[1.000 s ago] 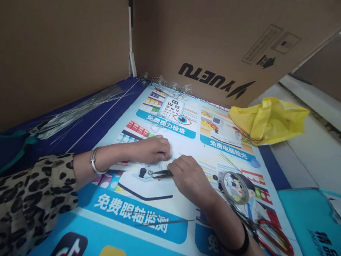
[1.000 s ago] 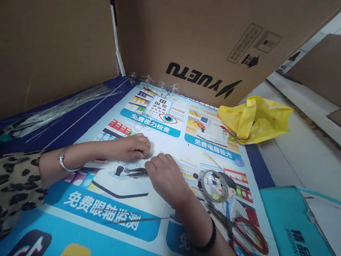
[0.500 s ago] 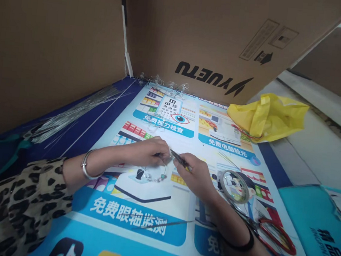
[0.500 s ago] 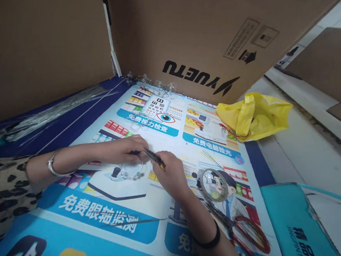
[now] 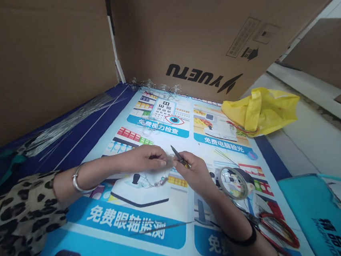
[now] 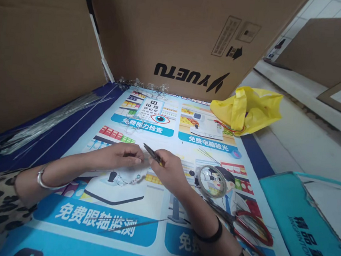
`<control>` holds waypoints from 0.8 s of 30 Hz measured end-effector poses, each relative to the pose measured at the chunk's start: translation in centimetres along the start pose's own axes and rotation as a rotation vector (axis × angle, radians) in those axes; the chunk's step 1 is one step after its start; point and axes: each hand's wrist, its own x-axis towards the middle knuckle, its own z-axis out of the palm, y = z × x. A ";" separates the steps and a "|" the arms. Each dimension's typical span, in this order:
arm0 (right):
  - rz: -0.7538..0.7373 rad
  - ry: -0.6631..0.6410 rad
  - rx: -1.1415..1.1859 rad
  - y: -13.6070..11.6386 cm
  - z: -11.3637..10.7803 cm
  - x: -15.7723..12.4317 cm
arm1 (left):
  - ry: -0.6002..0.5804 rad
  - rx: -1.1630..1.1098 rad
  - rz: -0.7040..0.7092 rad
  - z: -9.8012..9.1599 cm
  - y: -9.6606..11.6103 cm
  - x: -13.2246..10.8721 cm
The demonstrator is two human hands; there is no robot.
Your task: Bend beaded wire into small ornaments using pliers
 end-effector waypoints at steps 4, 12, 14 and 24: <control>0.002 0.000 0.030 -0.1 -0.1 -0.1 | -0.033 -0.193 -0.058 -0.1 0.2 -0.3; 0.012 -0.031 0.053 -0.1 0.0 0.0 | -0.029 -0.109 -0.064 -0.5 0.0 -0.1; 0.016 -0.040 0.042 -0.2 0.0 -0.1 | 0.020 0.038 -0.026 -0.4 -0.1 0.1; 0.055 -0.024 -0.035 -0.5 0.2 -0.1 | 0.070 0.364 0.040 0.3 -0.6 0.3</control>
